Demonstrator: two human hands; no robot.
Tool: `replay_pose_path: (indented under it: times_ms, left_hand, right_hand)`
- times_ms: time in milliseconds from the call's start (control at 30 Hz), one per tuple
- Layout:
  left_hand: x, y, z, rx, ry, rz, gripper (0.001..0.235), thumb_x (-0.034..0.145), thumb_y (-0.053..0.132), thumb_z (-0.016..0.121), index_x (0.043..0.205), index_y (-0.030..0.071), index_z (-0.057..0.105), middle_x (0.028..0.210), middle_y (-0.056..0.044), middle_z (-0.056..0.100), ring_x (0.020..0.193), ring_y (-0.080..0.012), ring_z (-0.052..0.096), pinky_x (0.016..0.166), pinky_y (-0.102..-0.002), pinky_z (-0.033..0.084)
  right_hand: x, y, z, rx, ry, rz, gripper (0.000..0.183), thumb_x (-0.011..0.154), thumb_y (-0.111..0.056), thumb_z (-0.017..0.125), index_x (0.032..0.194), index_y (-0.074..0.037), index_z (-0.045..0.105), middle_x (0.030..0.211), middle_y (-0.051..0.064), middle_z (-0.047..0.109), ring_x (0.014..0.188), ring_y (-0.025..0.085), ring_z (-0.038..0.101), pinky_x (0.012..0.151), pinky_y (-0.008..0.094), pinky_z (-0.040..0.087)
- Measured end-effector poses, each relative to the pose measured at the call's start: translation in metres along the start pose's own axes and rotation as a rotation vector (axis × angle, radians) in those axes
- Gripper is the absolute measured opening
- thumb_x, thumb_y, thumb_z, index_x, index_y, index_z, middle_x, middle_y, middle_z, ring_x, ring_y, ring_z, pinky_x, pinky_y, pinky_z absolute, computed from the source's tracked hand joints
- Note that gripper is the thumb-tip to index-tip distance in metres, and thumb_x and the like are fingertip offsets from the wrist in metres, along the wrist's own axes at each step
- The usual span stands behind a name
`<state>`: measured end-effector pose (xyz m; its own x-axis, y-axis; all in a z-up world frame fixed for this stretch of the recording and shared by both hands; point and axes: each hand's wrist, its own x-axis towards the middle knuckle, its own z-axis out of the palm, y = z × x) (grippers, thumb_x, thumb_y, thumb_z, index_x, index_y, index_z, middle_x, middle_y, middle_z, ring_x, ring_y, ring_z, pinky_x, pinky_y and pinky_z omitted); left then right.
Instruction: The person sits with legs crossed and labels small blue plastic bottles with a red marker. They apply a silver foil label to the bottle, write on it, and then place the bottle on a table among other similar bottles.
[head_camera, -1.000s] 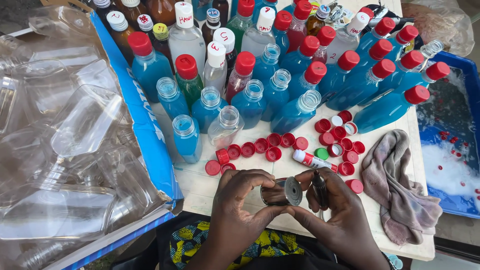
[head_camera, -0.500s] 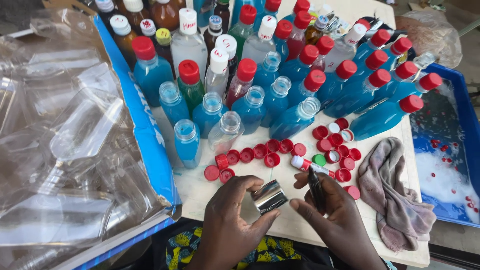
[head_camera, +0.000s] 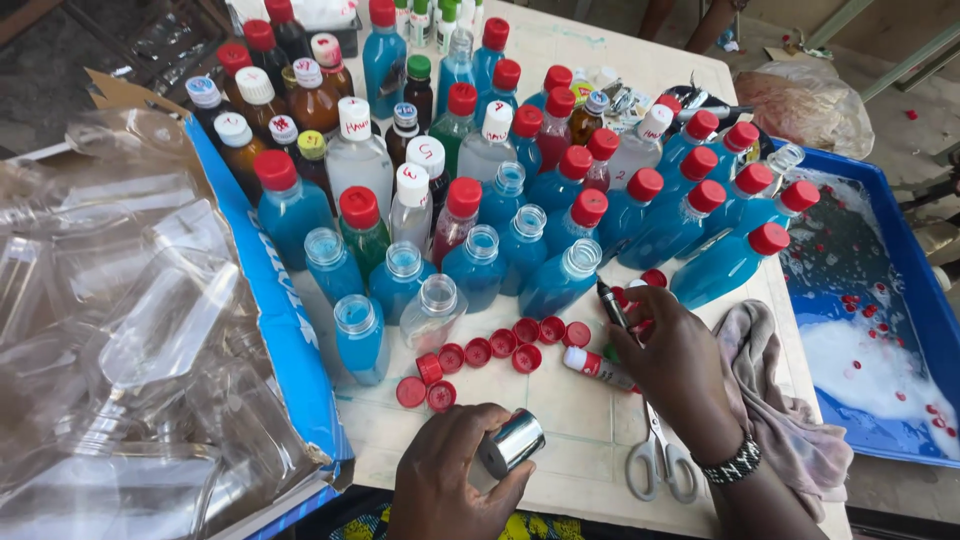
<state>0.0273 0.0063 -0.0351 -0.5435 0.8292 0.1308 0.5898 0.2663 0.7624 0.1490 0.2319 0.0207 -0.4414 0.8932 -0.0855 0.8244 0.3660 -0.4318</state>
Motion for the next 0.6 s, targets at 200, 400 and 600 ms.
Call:
replay_pose_path:
  times_ms: [200,400,600]
  left_hand:
    - [-0.002,-0.015,0.007,0.002,0.049,0.037,0.070,0.065,0.039,0.099,0.126,0.022,0.068,0.121,-0.002,0.078,0.111,-0.0224,0.073,0.082,-0.041,0.066]
    - [0.001,-0.005,0.002,-0.031,0.087,-0.004,0.066,0.064,0.037,0.099,0.121,0.021,0.071,0.119,-0.002,0.079,0.111,-0.0209,0.074,0.084,-0.042,0.065]
    - [0.013,0.029,-0.028,-0.379,-0.012,-0.511,0.070,0.057,0.033,0.098,0.120,0.024,0.069,0.111,0.003,0.084,0.099,-0.0135,0.082,0.071,-0.028,0.070]
  right_hand:
    - [0.022,-0.002,0.016,-0.019,-0.015,-0.076,0.042,0.090,-0.025,0.075,0.128,-0.012,0.063,0.110,0.008,0.078,0.094,0.026,0.076,0.069,0.041,0.060]
    - [-0.003,-0.020,-0.006,0.051,0.044,-0.143,0.027,0.094,-0.024,0.066,0.118,-0.014,0.070,0.112,0.004,0.077,0.076,0.025,0.072,0.061,0.041,0.054]
    - [-0.052,-0.014,-0.003,0.479,-0.042,-0.278,0.018,0.086,-0.023,0.075,0.100,-0.012,0.082,0.093,0.001,0.085,0.071,0.008,0.072,0.060,0.023,0.057]
